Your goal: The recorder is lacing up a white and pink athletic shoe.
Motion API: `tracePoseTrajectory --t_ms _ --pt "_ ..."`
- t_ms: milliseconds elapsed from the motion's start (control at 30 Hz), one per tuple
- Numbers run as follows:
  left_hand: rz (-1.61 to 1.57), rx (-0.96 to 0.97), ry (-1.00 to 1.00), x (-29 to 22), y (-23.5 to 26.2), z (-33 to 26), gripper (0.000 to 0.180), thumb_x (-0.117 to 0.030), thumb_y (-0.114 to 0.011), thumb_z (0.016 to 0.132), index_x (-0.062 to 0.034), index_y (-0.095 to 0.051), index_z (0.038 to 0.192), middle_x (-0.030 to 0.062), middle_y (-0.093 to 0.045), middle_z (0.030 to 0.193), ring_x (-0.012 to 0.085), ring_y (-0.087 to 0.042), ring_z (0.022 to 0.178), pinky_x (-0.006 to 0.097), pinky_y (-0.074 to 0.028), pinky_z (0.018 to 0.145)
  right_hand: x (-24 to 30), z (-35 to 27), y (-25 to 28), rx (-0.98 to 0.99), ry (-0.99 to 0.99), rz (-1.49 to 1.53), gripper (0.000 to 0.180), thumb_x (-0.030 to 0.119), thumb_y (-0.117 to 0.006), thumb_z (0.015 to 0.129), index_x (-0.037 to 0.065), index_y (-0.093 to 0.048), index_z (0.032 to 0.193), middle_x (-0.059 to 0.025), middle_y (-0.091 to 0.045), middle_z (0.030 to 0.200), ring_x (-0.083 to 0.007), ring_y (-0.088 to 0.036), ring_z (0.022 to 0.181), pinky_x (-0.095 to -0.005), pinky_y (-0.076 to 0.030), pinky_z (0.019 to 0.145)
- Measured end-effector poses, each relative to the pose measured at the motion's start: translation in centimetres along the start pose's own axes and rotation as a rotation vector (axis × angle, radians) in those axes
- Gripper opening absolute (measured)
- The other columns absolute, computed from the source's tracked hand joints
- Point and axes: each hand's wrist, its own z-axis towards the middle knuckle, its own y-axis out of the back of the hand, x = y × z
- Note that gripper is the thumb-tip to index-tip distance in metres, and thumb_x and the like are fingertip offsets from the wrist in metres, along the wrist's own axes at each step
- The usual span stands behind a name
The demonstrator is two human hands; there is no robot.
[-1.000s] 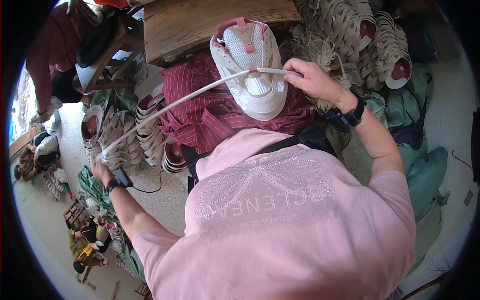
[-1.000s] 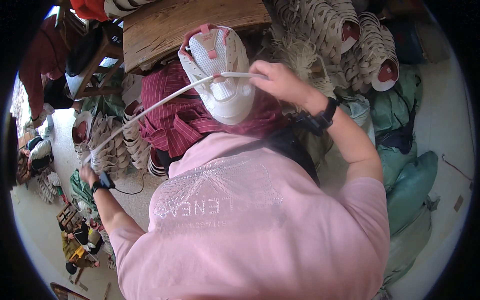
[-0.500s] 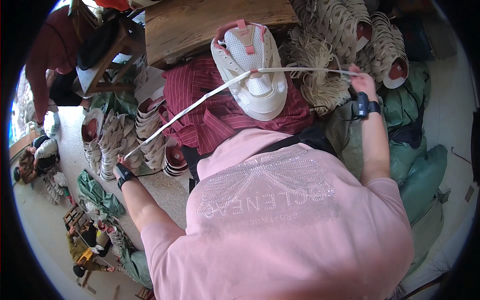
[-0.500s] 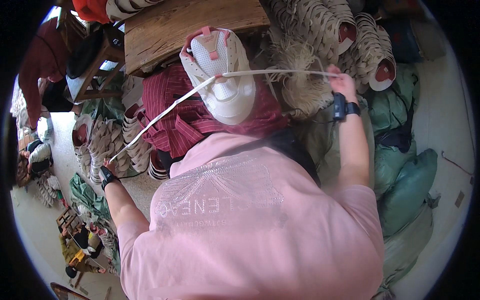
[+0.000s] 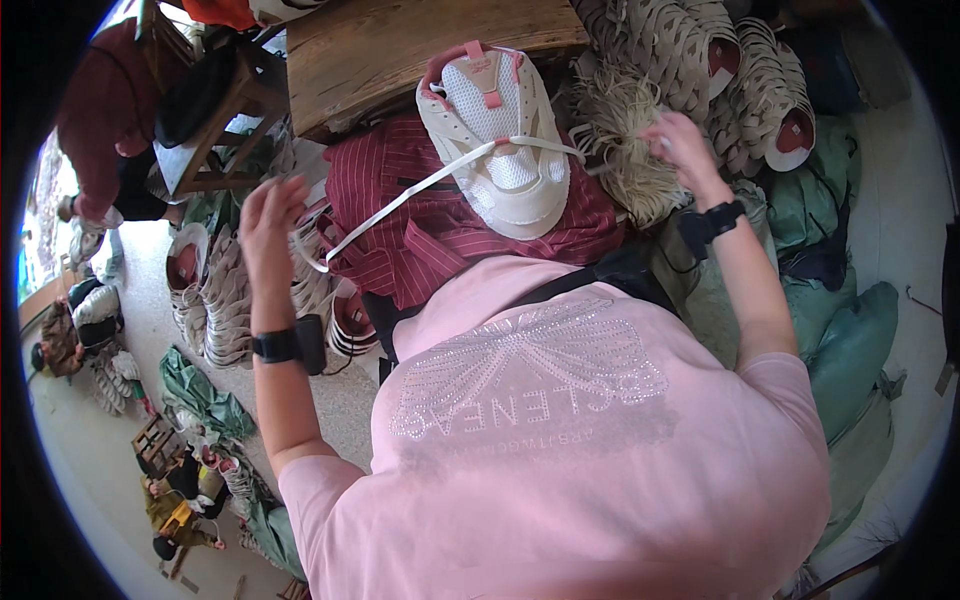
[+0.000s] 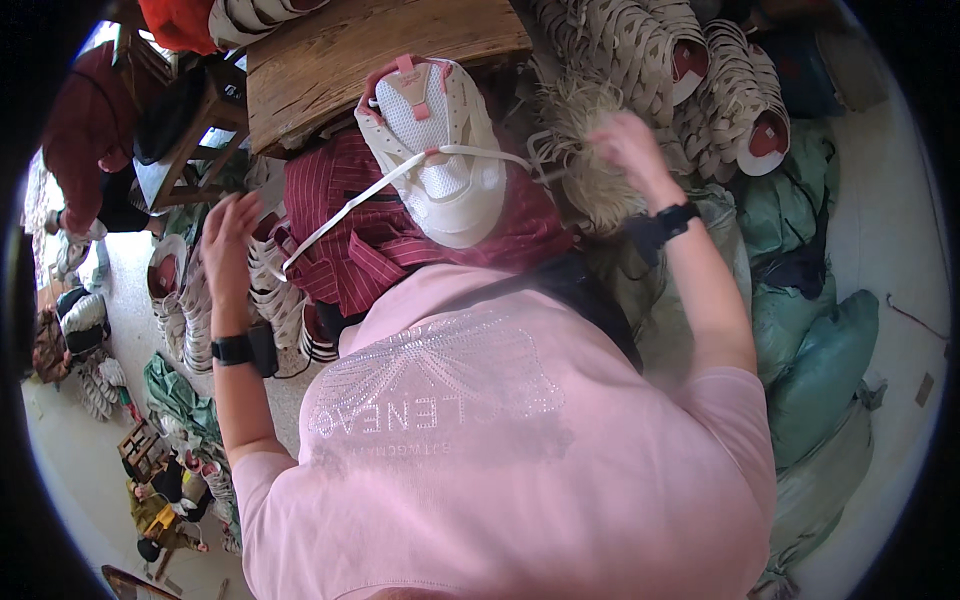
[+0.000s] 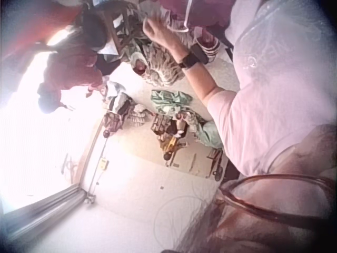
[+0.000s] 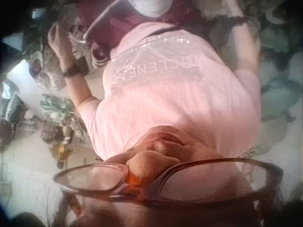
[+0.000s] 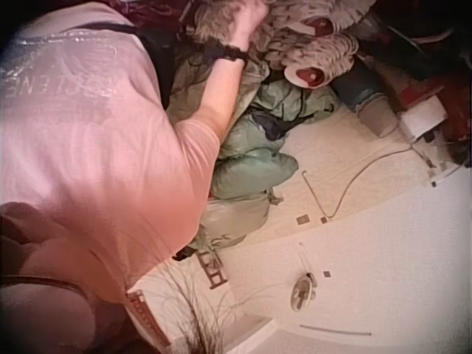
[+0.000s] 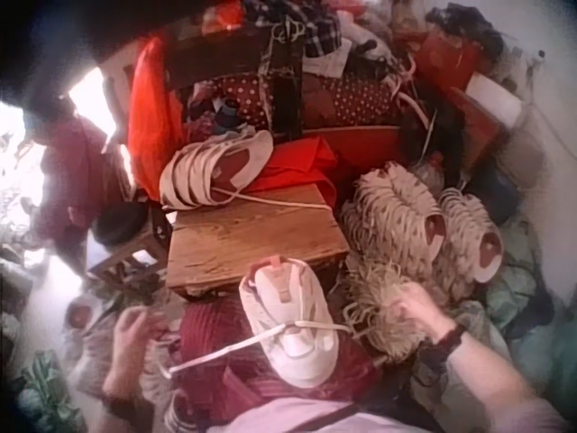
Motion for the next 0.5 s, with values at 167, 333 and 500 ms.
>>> tracePoseTrajectory --t_ms 167,333,500 --pt "-0.069 0.318 -0.026 -1.4 -11.3 -2.1 0.019 -0.015 -0.052 0.099 0.0024 -0.056 0.106 0.0157 -0.066 0.109 0.0187 -0.065 0.096 0.028 -0.052 0.083 6.7 -4.1 -12.0 0.388 0.202 0.037 0.023 0.023 -0.058 0.095 0.003 -0.059 0.106 -0.0028 -0.066 0.088 -0.0071 -0.058 0.072 -0.018 -0.045 0.063" --pt "0.099 0.424 0.17 0.0 -16.1 -3.4 0.02 -0.019 -0.053 0.1 0.0005 -0.054 0.1 0.0077 -0.066 0.087 0.0096 -0.06 0.069 0.022 -0.05 0.062 7.4 -4.8 -13.7 0.527 0.101 -0.22 0.012 0.016 -0.06 0.092 0.004 -0.062 0.092 0.0014 -0.061 0.079 -0.0038 -0.054 0.066 -0.0182 -0.045 0.062" --pt "0.131 0.517 0.214 0.6 -17.1 -4.0 0.022 -0.024 -0.055 0.099 -0.0019 -0.056 0.098 -0.0001 -0.057 0.074 0.0047 -0.043 0.057 0.019 -0.035 0.052 7.8 -3.4 -14.1 0.464 0.343 -0.445 0.014 0.016 -0.064 0.087 0.002 -0.063 0.083 -0.0016 -0.062 0.075 -0.0096 -0.056 0.061 -0.0267 -0.046 0.056"
